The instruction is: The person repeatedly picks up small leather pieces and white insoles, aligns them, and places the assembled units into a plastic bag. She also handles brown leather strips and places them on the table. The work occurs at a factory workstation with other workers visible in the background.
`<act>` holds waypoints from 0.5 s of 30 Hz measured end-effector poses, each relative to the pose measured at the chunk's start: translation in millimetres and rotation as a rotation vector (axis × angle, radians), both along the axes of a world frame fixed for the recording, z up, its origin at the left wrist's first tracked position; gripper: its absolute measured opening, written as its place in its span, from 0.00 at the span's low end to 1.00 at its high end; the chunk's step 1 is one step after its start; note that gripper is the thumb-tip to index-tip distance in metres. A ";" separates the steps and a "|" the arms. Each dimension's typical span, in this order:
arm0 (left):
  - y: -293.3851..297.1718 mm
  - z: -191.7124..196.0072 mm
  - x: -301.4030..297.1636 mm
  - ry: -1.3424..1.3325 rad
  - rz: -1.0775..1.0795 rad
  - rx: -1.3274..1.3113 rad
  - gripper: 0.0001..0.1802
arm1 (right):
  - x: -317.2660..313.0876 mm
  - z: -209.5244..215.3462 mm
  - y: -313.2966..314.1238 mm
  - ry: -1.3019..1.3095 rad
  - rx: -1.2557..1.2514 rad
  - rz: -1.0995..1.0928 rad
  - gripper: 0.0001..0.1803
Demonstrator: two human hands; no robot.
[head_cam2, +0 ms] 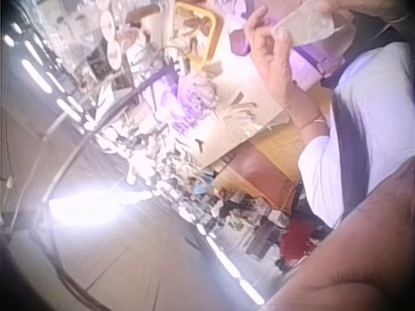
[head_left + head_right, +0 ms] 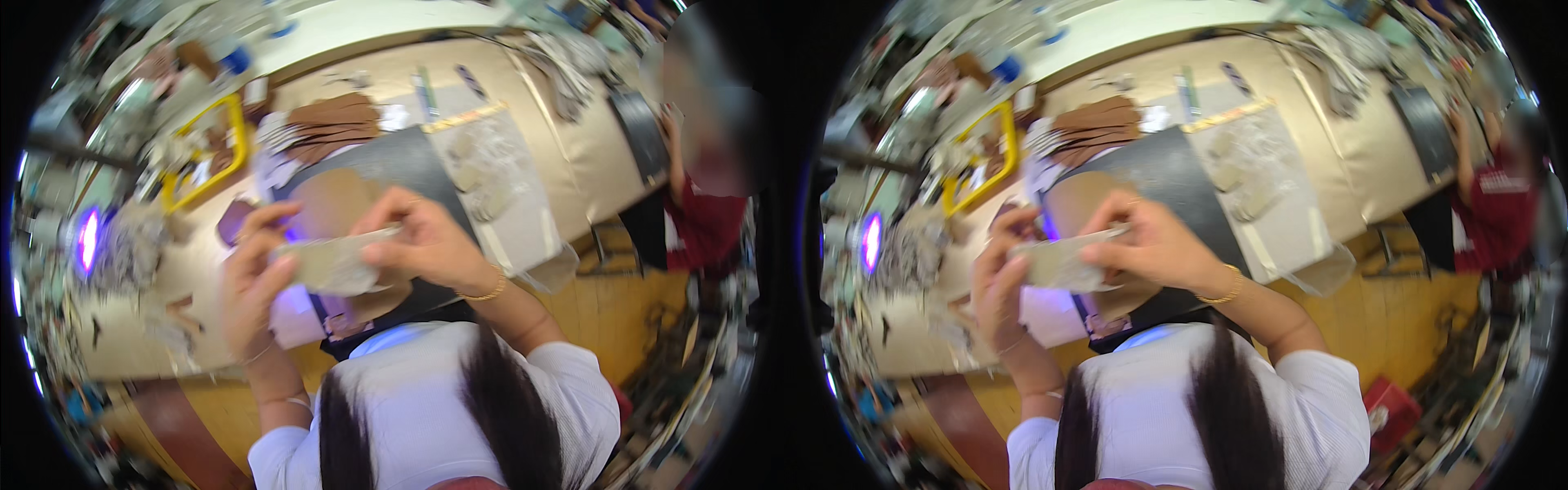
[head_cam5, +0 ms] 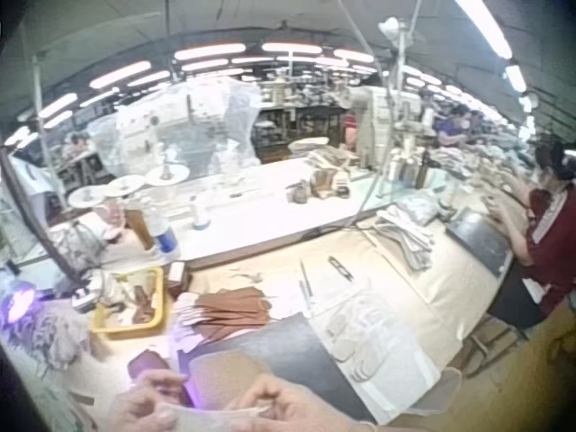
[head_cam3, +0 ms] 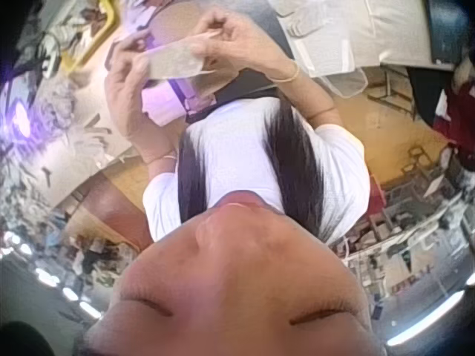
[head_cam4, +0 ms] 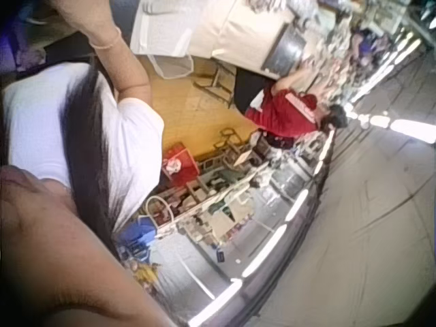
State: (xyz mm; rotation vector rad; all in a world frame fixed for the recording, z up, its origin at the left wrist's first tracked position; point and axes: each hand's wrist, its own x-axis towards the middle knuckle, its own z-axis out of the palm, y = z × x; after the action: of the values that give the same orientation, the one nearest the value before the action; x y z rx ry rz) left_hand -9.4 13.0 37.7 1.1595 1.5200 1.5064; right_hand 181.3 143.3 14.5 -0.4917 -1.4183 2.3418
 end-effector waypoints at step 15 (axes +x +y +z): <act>-70.4 4.2 -86.9 -0.756 0.147 0.312 0.11 | 10.8 -27.0 -10.2 0.175 0.014 0.113 0.10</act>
State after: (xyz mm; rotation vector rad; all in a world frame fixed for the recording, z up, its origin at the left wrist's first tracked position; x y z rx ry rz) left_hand -96.2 -57.4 42.0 0.5166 0.8823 2.0248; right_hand 192.2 133.1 -12.5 -0.2010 -1.4133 2.3941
